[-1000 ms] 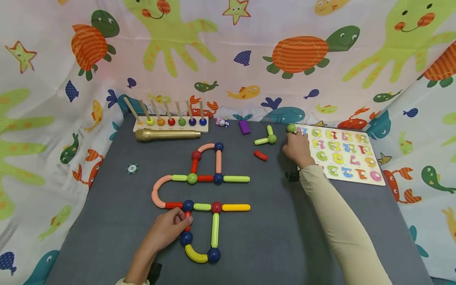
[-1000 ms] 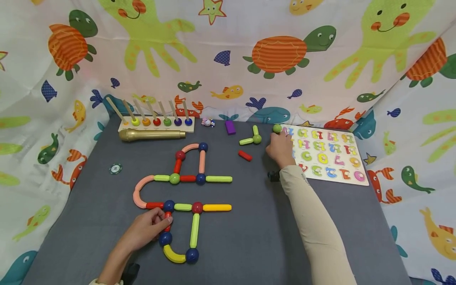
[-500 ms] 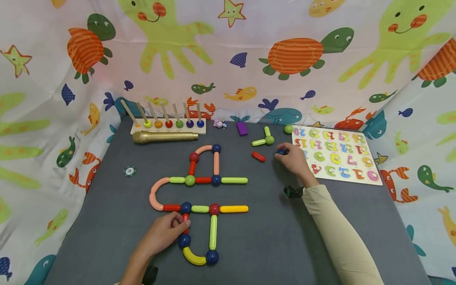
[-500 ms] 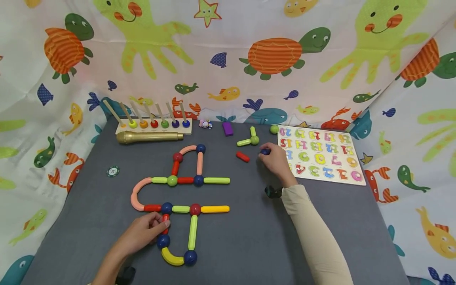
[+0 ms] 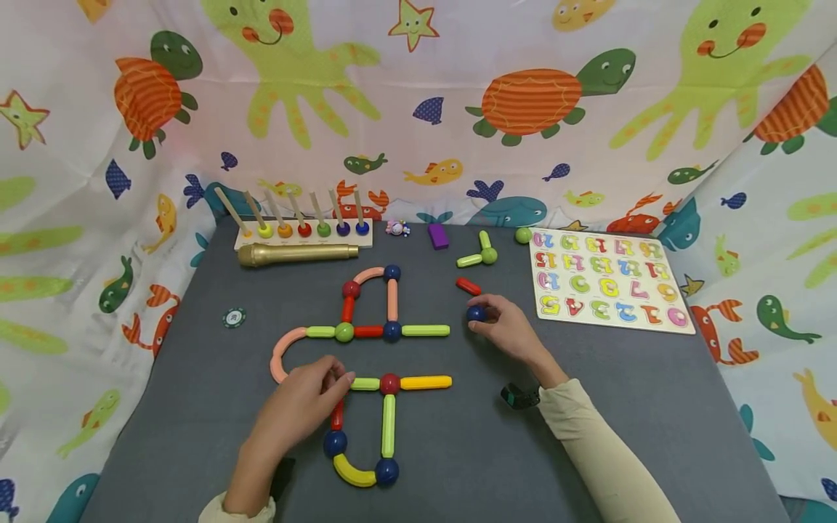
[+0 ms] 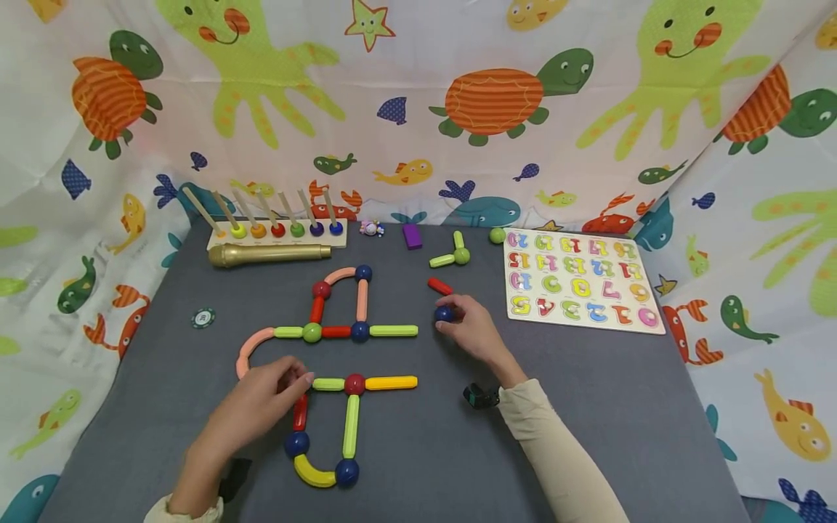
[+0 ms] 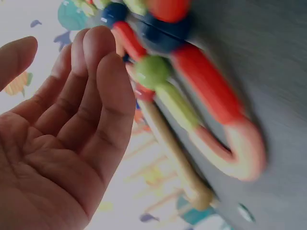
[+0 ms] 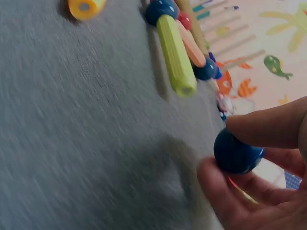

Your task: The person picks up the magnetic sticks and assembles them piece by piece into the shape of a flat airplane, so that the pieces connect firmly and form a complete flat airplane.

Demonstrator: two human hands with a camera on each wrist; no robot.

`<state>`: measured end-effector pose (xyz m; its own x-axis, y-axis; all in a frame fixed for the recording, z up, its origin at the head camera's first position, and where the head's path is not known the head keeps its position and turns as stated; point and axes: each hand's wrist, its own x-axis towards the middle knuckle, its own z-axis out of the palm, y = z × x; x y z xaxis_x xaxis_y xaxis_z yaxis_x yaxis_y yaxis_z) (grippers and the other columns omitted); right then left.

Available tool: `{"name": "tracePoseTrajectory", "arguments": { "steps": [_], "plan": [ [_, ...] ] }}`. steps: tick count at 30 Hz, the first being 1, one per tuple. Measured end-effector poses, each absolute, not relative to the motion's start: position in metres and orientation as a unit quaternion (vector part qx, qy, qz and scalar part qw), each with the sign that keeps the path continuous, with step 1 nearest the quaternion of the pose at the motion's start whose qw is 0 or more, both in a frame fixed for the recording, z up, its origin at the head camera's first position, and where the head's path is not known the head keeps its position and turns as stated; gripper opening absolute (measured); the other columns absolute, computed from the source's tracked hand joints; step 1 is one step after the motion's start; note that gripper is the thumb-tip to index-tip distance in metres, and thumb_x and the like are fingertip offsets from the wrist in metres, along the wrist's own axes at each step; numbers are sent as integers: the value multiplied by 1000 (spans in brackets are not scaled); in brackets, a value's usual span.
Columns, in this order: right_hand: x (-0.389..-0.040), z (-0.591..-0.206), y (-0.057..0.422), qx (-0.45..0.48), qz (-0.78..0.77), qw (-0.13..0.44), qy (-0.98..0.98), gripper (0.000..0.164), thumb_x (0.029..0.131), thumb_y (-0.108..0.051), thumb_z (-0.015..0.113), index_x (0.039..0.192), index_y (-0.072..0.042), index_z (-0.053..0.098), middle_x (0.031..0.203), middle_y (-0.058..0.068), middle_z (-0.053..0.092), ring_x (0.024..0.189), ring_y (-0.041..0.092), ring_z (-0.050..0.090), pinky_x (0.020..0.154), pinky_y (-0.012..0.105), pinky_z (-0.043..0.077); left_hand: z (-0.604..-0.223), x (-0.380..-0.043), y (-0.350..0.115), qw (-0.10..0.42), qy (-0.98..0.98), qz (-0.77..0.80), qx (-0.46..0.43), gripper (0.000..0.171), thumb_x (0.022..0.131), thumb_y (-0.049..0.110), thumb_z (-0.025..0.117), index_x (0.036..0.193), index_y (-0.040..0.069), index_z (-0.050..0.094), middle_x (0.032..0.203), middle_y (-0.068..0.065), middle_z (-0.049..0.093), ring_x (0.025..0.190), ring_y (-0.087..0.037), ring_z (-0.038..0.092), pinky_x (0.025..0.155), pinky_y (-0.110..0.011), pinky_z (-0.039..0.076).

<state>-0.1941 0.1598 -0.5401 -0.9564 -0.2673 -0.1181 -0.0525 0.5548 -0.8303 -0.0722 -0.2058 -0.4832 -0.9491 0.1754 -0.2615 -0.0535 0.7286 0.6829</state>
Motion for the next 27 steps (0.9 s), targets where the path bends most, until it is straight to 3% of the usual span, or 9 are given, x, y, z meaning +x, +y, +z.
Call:
{"name": "tracePoseTrajectory", "arguments": {
  "steps": [4,16,27],
  "plan": [
    [-185,-547,152,-104,-453,114,878,37,98,-11,77,134,-7,70,130,15,65,105,30,61,92,46,50,-479,-82,-183,137,916,371,71,16,108,30,69,103,15,70,68,2,51,55,-14,47,55,-30,38],
    [-176,-560,138,-132,-441,99,882,36,98,-10,79,133,-9,71,128,11,68,107,29,60,96,50,50,-503,-75,-156,193,909,357,91,13,108,28,67,104,17,70,66,3,50,54,-14,45,53,-27,34],
    [-175,-562,142,-136,-458,105,872,39,99,-13,79,137,-9,69,124,10,67,108,27,61,95,48,49,-514,-62,-151,205,909,349,95,12,107,29,68,100,18,68,71,5,53,60,-12,49,56,-28,37]
  ]
}}
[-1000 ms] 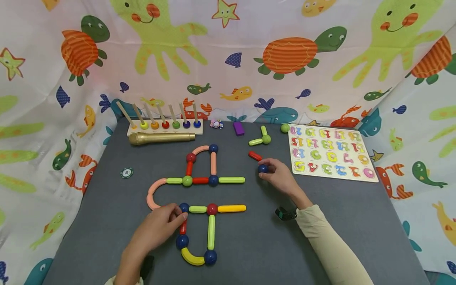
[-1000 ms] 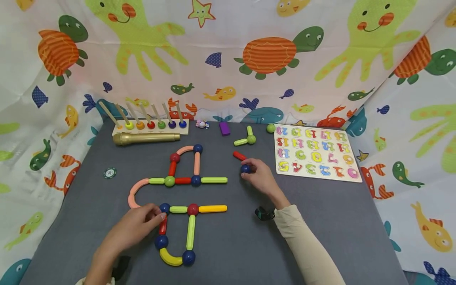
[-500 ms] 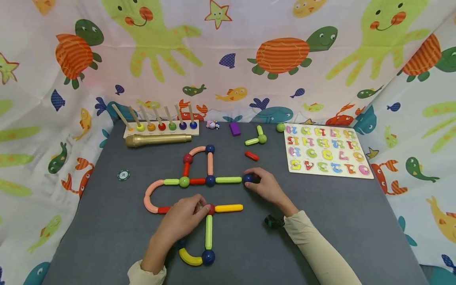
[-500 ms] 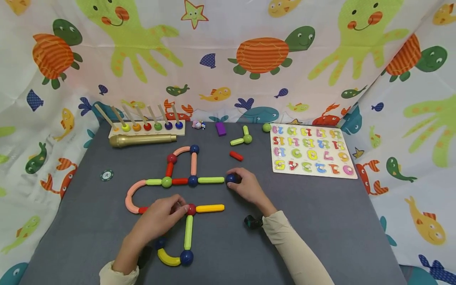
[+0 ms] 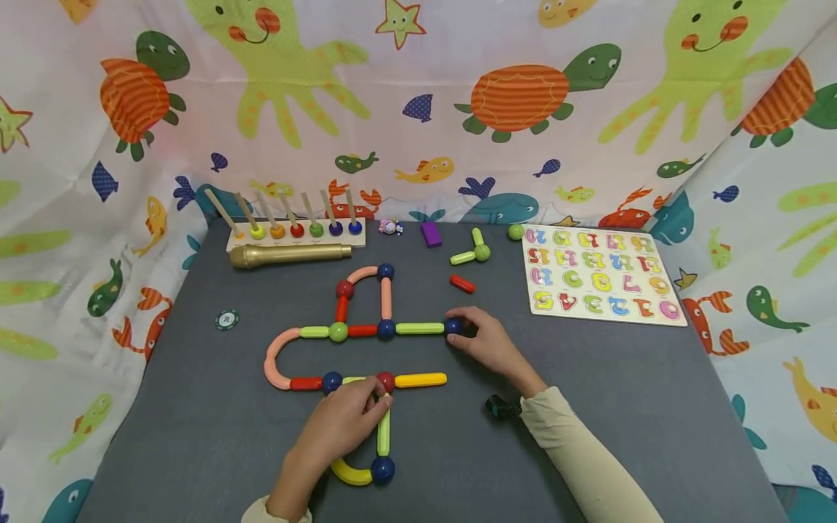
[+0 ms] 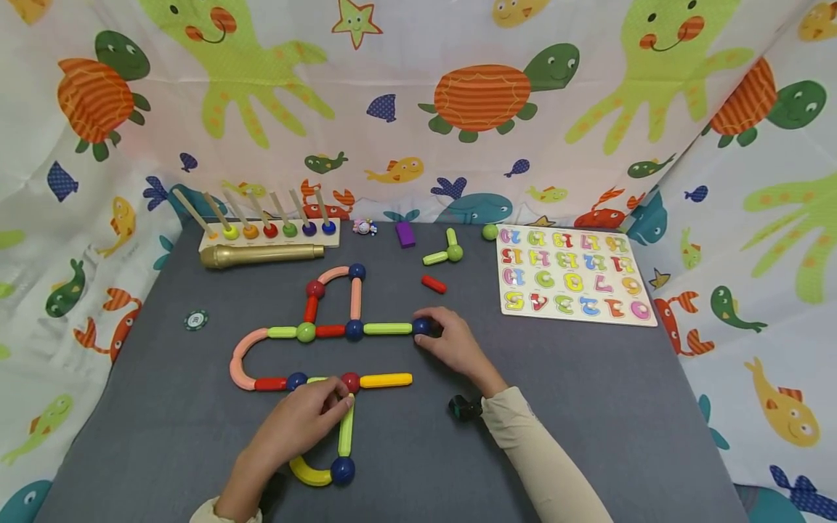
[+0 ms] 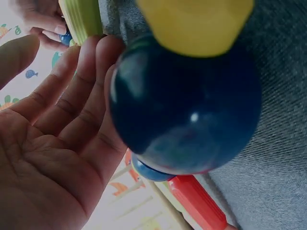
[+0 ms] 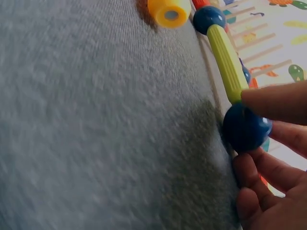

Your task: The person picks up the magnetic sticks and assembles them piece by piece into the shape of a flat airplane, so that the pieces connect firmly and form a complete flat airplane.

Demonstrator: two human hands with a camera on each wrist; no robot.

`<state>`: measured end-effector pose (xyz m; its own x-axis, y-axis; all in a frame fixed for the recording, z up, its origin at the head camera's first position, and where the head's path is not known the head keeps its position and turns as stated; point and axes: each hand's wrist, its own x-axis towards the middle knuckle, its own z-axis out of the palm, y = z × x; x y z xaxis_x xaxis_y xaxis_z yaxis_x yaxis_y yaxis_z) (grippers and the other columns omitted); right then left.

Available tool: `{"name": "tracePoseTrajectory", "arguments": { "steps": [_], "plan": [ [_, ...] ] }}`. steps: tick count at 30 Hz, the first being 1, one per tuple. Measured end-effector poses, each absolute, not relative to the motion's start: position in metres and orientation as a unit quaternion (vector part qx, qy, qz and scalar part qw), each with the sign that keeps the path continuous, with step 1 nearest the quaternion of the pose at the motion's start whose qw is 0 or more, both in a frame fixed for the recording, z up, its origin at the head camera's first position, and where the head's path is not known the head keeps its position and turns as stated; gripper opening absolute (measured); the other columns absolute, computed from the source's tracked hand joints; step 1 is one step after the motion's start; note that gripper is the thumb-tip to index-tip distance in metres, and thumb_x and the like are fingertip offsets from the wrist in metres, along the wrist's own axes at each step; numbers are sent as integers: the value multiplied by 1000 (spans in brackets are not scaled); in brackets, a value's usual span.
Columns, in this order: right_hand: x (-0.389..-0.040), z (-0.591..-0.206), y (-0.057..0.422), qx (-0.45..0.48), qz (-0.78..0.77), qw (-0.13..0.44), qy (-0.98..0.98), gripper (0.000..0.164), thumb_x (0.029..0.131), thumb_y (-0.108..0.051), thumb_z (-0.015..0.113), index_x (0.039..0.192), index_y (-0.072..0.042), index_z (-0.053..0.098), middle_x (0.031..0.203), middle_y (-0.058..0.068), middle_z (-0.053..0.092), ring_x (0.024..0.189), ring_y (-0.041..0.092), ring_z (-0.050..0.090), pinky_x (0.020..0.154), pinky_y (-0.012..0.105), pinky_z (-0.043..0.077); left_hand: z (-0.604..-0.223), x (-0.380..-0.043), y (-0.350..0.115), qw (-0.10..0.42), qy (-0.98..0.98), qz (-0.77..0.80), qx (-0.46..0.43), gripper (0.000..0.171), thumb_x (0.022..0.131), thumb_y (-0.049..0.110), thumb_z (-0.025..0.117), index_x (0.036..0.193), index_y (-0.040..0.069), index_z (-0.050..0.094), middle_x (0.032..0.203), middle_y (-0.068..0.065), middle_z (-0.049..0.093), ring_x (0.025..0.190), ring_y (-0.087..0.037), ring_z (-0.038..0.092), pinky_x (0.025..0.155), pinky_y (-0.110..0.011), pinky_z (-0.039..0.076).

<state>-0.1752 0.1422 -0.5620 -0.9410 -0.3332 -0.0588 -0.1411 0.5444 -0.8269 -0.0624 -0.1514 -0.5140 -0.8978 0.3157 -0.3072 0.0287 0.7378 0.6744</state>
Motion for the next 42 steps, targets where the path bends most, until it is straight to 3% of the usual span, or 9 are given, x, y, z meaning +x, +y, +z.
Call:
{"name": "tracePoseTrajectory", "arguments": {
  "steps": [5,11,15,19,27,32,37,42],
  "plan": [
    [-186,-557,150,-144,-473,118,861,39,104,-19,73,141,-7,66,130,11,68,106,27,64,88,45,53,-512,-62,-150,184,919,334,103,12,106,27,70,100,17,67,77,4,53,64,-13,50,59,-29,41],
    [-219,-539,160,-116,-469,84,872,36,107,-21,68,138,-1,66,128,16,69,110,32,65,92,46,53,-510,-68,-145,139,931,319,105,14,104,25,74,113,13,73,103,0,60,93,-19,54,81,-40,51],
    [-245,-528,166,-108,-453,54,883,34,107,-15,66,135,2,66,126,20,68,113,35,65,95,51,51,-510,-75,-139,132,934,305,131,24,103,25,75,122,11,74,116,-5,63,111,-28,54,95,-50,48],
    [-262,-520,164,-111,-429,60,895,32,106,-13,66,134,3,67,125,19,68,113,36,63,93,51,51,-510,-84,-130,145,931,287,172,29,103,24,75,128,9,72,122,-9,65,119,-35,54,103,-57,44],
    [-257,-522,146,-202,-370,166,891,26,106,-16,68,125,-1,74,115,12,73,99,27,64,88,45,53,-512,-104,-108,150,942,199,224,35,100,28,79,129,10,71,120,-9,69,110,-31,57,96,-54,47],
    [-243,-526,142,-252,-360,243,865,24,104,-16,70,124,-3,74,118,9,74,98,21,66,91,43,55,-519,-111,-101,168,944,174,225,28,98,26,82,121,12,74,114,-7,71,102,-28,61,93,-51,49],
    [-229,-524,145,-257,-360,280,852,26,102,-14,72,126,-5,73,112,5,72,93,20,64,85,39,55,-524,-112,-100,171,946,152,230,21,98,26,82,114,13,76,105,-4,69,98,-26,63,91,-50,51],
    [-213,-525,150,-268,-353,287,849,31,99,-10,75,129,-5,71,109,3,68,90,19,60,81,36,52,-527,-111,-99,152,948,152,235,23,99,27,81,117,13,77,107,-4,70,96,-26,64,90,-50,51]
  ]
}}
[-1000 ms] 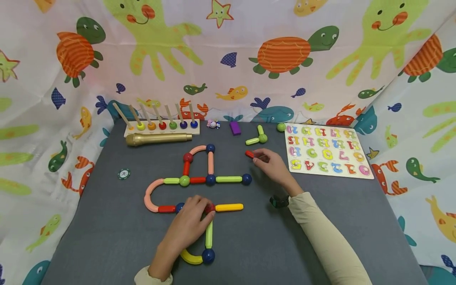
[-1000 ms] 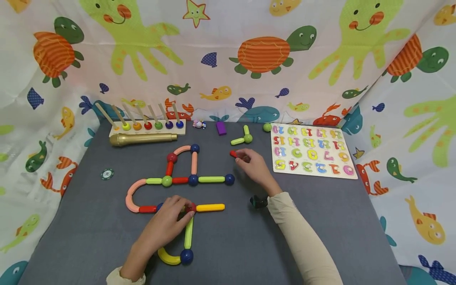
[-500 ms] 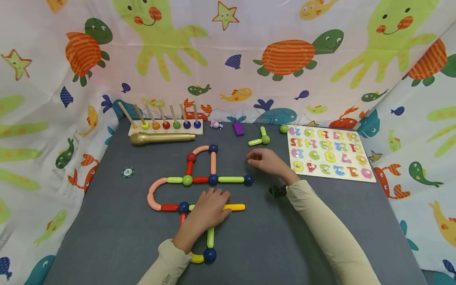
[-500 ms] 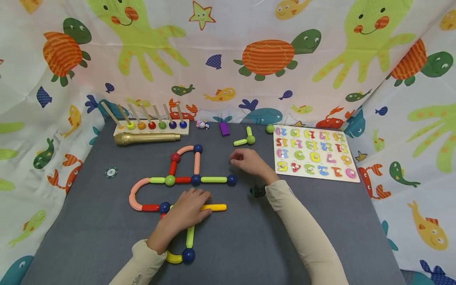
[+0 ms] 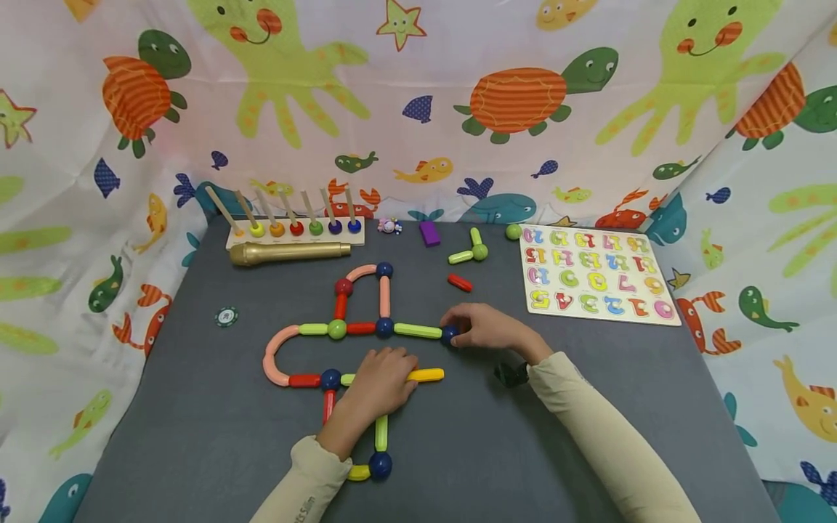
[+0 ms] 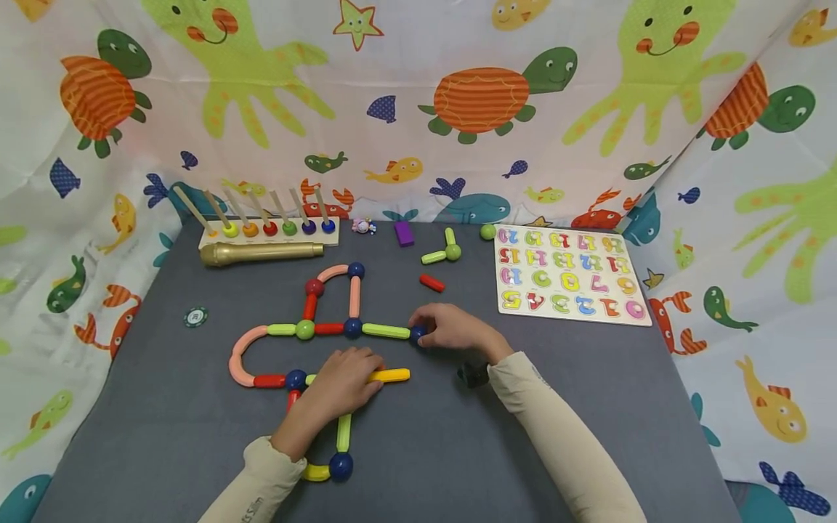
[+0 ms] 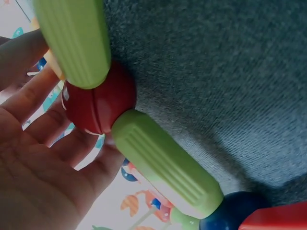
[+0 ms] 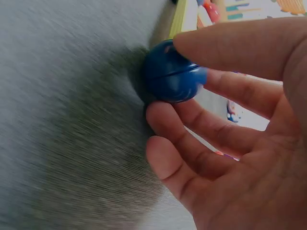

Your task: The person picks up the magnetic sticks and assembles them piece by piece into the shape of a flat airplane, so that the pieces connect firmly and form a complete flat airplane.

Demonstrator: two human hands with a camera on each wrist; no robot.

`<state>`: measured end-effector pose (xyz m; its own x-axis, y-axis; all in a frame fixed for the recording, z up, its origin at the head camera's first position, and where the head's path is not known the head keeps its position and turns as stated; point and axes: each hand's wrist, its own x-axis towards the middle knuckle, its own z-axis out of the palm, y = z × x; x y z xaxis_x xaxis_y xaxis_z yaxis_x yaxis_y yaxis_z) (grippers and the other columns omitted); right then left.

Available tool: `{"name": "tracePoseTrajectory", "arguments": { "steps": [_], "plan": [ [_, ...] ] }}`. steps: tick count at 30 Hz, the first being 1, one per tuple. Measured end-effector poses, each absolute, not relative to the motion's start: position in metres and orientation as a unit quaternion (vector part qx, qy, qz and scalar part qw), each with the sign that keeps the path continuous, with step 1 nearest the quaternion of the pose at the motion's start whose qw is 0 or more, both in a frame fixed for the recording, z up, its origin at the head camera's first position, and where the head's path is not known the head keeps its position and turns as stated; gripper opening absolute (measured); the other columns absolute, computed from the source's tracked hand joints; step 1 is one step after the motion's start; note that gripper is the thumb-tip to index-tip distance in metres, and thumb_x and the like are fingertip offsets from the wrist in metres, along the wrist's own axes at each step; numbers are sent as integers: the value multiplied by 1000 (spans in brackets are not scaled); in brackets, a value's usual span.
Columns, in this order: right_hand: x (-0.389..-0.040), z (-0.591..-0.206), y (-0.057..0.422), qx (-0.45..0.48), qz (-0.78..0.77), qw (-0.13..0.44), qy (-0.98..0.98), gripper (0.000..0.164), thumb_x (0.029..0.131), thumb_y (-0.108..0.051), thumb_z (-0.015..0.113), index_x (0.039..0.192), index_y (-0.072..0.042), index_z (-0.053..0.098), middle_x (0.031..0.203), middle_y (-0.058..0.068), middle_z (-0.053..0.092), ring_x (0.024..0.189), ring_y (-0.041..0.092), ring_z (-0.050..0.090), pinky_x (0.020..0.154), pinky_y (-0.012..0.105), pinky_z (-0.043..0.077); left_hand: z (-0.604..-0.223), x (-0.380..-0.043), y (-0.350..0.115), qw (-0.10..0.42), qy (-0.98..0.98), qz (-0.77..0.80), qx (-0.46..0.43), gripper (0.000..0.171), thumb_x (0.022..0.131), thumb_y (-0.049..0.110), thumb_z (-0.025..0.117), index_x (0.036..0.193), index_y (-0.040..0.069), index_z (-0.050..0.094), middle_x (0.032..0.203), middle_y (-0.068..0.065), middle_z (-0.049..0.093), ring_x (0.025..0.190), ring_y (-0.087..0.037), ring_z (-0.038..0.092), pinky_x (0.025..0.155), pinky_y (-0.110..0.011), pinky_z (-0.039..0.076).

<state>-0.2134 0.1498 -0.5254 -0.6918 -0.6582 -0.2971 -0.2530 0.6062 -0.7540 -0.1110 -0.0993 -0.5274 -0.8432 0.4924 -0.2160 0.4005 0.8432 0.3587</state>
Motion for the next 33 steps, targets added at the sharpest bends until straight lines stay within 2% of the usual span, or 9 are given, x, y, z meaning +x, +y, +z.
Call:
{"name": "tracePoseTrajectory", "arguments": {
  "steps": [6,17,33],
  "plan": [
    [-194,-528,149,-280,-368,264,847,29,100,-10,75,129,-5,71,107,2,68,89,17,61,80,36,53,-528,-111,-101,134,949,171,230,21,100,24,80,116,12,76,103,-4,68,91,-25,63,86,-49,51],
    [-175,-535,150,-261,-404,251,840,31,102,-16,74,132,-6,70,106,1,68,90,19,61,79,35,52,-527,-111,-102,106,955,186,204,19,102,23,78,117,13,75,106,-6,69,92,-25,64,87,-50,51],
    [-165,-542,151,-240,-434,241,834,32,103,-18,74,131,-5,71,104,2,68,87,20,61,75,33,52,-530,-113,-98,113,961,183,171,19,101,22,78,117,12,75,109,-8,71,96,-29,66,88,-54,52]
  ]
}}
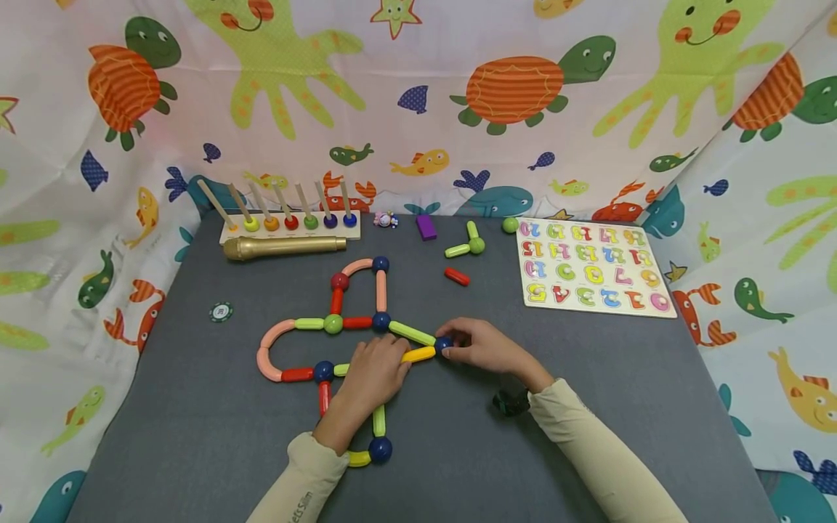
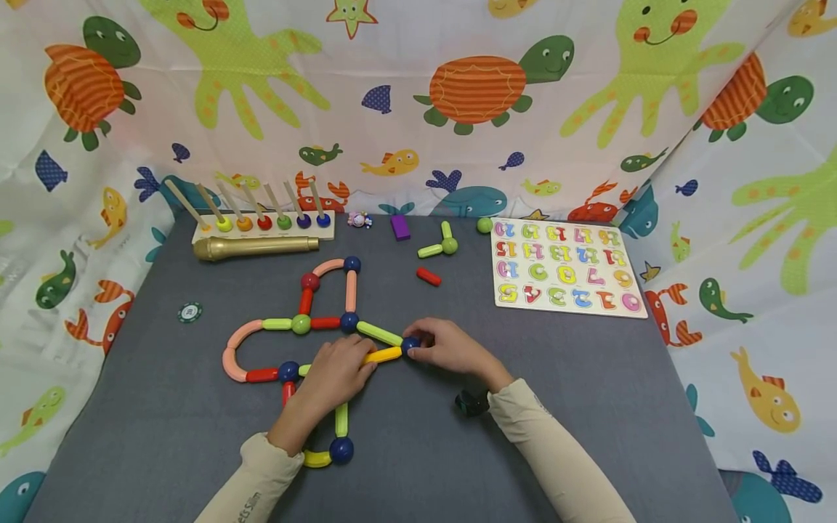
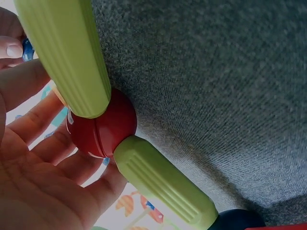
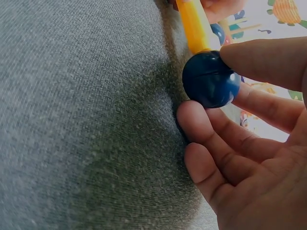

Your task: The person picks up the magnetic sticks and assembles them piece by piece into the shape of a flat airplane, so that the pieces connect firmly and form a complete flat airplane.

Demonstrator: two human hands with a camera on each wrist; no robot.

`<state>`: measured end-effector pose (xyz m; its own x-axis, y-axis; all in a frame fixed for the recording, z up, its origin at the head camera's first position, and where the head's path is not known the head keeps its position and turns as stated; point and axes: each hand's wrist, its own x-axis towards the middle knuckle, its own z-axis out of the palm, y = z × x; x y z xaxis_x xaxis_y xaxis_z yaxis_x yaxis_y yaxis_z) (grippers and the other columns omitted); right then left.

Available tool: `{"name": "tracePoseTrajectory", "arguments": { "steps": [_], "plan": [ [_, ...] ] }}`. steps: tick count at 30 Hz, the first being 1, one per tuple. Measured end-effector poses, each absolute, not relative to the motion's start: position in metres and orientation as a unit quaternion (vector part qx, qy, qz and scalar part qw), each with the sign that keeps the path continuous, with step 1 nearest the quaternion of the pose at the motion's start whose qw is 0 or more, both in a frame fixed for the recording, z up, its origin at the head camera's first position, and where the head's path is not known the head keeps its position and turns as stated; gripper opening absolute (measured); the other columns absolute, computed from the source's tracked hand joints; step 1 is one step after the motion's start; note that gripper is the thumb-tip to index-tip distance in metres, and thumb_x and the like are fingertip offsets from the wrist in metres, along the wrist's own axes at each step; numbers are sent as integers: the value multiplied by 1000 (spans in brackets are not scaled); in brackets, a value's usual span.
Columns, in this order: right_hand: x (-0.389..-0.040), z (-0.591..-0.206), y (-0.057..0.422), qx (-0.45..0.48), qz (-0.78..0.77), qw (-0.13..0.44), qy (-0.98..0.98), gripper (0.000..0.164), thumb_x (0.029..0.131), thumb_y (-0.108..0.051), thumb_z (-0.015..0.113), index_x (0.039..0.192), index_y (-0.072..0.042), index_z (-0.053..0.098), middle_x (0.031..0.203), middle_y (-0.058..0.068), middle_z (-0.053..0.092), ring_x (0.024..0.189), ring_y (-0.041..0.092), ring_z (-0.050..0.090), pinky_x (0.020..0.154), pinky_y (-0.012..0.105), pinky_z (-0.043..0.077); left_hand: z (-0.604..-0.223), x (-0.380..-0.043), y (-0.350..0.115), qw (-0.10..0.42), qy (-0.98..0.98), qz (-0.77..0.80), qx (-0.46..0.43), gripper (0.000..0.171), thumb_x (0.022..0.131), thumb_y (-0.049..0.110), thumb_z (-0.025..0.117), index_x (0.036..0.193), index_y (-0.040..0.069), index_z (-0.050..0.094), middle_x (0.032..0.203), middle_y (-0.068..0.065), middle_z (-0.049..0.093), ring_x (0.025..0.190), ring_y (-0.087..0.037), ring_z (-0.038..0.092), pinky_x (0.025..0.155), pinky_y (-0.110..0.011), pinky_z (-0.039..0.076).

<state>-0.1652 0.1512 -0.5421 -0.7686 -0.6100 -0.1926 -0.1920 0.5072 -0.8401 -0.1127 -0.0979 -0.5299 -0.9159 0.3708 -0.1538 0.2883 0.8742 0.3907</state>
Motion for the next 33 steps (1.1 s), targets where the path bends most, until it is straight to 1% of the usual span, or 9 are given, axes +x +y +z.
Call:
{"name": "tracePoseTrajectory", "arguments": {
  "steps": [5,10,14,18,21,23,26,29,33],
  "plan": [
    [-164,-543,152,-238,-440,237,833,31,103,-17,74,131,-5,71,103,3,68,86,21,60,73,33,51,-530,-113,-97,114,960,184,175,19,101,22,78,117,12,75,109,-9,71,96,-29,66,87,-54,52],
    [-162,-543,153,-234,-447,236,830,30,103,-17,74,130,-5,71,102,3,68,85,22,61,72,32,51,-531,-113,-104,127,953,217,168,21,103,22,76,121,12,74,111,-8,70,98,-29,63,91,-54,50],
    [-160,-547,156,-252,-440,224,832,30,103,-16,75,130,-5,71,103,2,67,86,20,61,73,32,52,-524,-107,-131,109,943,290,121,24,106,22,71,126,9,73,113,-6,69,103,-30,61,97,-56,48],
    [-157,-548,157,-278,-400,202,849,33,102,-19,77,132,-8,70,110,1,62,90,16,59,78,33,52,-508,-97,-167,77,920,378,66,29,108,19,67,132,5,70,119,-9,70,110,-30,62,99,-56,49],
    [-155,-547,155,-280,-374,190,863,35,101,-21,78,132,-8,70,114,1,60,90,16,57,80,34,51,-495,-89,-190,69,902,423,47,31,109,19,64,136,4,68,122,-9,69,110,-28,63,94,-52,53],
    [-154,-546,154,-276,-367,188,868,36,100,-22,79,133,-9,70,115,1,59,90,16,56,79,35,51,-491,-84,-201,71,899,429,41,31,110,19,63,136,3,68,117,-8,70,104,-25,64,89,-47,54],
    [-153,-546,152,-274,-365,190,869,37,100,-23,78,133,-8,70,115,1,60,90,16,56,78,34,51,-490,-74,-216,98,906,411,22,31,109,19,64,134,1,68,101,-5,67,86,-21,62,76,-40,52],
    [-153,-548,149,-274,-368,189,868,37,101,-23,78,134,-8,70,113,0,60,89,16,56,77,34,50,-498,-62,-226,153,912,382,-5,32,109,20,65,134,0,65,86,-3,61,70,-20,55,64,-36,45],
    [-154,-550,148,-270,-381,185,865,36,102,-21,77,134,-5,69,111,1,61,88,15,56,76,33,50,-512,-49,-228,207,901,380,-40,39,108,20,67,139,0,57,83,-3,59,64,-20,53,59,-35,43]
  ]
}}
